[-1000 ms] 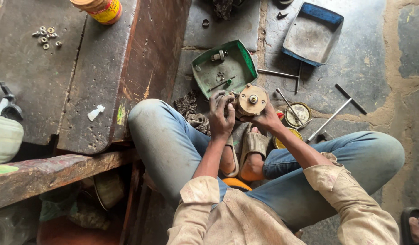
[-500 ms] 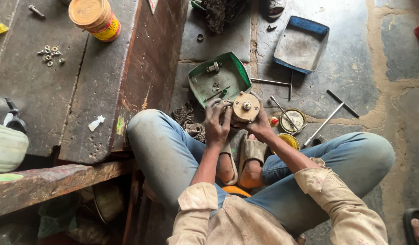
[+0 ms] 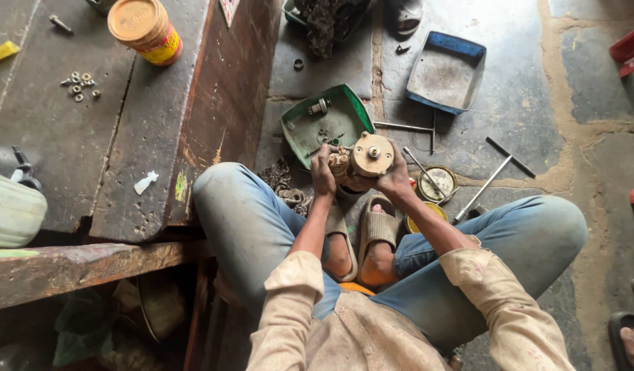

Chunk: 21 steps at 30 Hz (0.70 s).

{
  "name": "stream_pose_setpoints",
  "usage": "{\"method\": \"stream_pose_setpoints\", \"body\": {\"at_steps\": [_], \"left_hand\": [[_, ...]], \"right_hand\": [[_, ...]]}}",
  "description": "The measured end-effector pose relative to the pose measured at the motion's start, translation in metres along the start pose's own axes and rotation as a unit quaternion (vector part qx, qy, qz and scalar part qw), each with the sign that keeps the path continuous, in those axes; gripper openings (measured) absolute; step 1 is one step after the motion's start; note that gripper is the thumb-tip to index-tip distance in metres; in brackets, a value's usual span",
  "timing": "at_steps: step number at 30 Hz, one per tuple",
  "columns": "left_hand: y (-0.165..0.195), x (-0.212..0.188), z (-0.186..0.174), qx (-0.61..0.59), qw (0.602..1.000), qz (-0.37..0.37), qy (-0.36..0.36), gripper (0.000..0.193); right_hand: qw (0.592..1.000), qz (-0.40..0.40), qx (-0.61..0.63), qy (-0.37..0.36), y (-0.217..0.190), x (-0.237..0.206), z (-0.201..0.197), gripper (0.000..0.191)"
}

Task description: The person sits on the workshop floor repairing a small engine or pump component. They wipe the housing with a cloth, fit the cover onto the base, and use a T-handle wrench and hammer to drive and tighten parts, picking small fasteners from a tray as they reassemble the unit.

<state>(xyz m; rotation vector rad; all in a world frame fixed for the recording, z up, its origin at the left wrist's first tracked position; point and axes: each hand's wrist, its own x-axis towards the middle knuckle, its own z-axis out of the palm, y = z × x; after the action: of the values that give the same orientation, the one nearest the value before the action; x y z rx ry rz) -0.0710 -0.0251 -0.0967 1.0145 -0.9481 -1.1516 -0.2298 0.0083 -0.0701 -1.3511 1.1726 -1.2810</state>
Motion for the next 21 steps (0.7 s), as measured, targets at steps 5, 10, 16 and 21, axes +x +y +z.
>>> {"method": "stream_pose_setpoints", "body": {"at_steps": [5, 10, 16, 21], "left_hand": [[0.016, -0.005, 0.016, -0.017, 0.997, 0.02, -0.078, 0.045], [0.01, -0.009, 0.036, -0.008, 0.994, 0.021, -0.104, 0.039], [-0.01, -0.012, 0.037, 0.039, 0.996, 0.019, -0.081, 0.04], [-0.014, -0.009, 0.034, 0.073, 0.992, 0.036, -0.097, 0.04]], "right_hand": [[0.992, -0.084, -0.096, -0.002, -0.017, -0.004, -0.028, 0.088], [0.993, -0.085, -0.075, 0.019, -0.008, -0.015, -0.05, 0.088], [0.992, -0.089, -0.091, 0.018, 0.009, -0.022, -0.056, 0.091], [0.996, -0.049, -0.065, 0.024, 0.015, -0.02, -0.059, 0.092]]}}
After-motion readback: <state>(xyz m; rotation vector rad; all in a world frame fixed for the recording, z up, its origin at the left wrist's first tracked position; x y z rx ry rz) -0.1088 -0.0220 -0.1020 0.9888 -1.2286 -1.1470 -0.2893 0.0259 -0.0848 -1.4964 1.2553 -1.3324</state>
